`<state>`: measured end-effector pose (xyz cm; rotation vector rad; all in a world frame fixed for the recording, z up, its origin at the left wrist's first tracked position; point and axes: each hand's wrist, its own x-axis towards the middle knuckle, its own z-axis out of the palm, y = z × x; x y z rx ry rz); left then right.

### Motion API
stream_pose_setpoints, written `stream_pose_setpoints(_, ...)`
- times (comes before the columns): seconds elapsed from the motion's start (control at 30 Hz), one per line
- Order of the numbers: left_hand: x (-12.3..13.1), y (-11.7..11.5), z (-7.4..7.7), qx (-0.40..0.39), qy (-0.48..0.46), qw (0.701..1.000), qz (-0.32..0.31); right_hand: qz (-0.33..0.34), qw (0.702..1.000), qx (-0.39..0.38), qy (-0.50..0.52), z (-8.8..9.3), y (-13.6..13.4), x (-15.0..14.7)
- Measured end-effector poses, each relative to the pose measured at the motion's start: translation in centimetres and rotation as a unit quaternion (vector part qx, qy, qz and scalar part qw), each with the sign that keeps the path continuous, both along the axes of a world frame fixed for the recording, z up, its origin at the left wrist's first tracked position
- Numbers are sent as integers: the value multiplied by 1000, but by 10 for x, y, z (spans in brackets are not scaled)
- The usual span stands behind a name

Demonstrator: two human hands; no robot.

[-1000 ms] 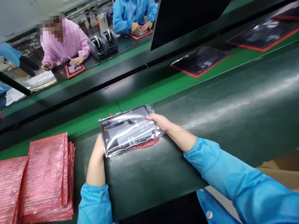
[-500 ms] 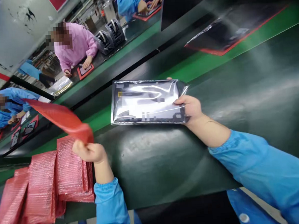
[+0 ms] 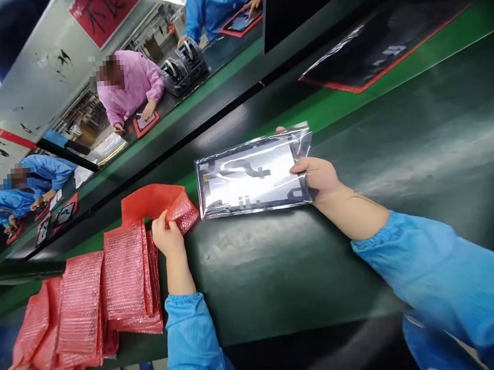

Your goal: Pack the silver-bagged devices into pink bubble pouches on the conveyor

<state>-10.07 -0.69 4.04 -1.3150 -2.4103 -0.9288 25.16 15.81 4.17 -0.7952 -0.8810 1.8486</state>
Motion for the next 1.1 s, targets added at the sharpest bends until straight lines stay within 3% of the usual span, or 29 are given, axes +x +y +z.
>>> stream_pose_setpoints(0.13,1,2,-4,-71,-23,996,-39,12,999,0,53,11,-8,-4)
stream_pose_setpoints(0.27,3,3,-11,-108,-40,991,-64,75,992,-35,93,14,-17,-12)
stream_pose_setpoints(0.4,2,3,-12,-99,-96,988,-65,155,985,-52,49,9,-27,-24)
stream_pose_setpoints(0.53,11,6,-15,-109,-57,991,-60,205,978,-26,8,-3,-34,-35)
stream_pose_setpoints(0.73,27,9,-16,-134,-19,982,-134,68,997,20,-17,-14,-35,-40)
stream_pose_setpoints(0.93,28,9,-9,-141,-31,970,-196,-15,998,58,-14,-16,-31,-40)
stream_pose_setpoints(1.0,29,11,-6,-130,-18,976,-176,-50,996,68,-13,-19,-28,-39)
stream_pose_setpoints(1.1,34,12,0,-100,-32,991,-89,-102,991,81,-4,-25,-27,-40)
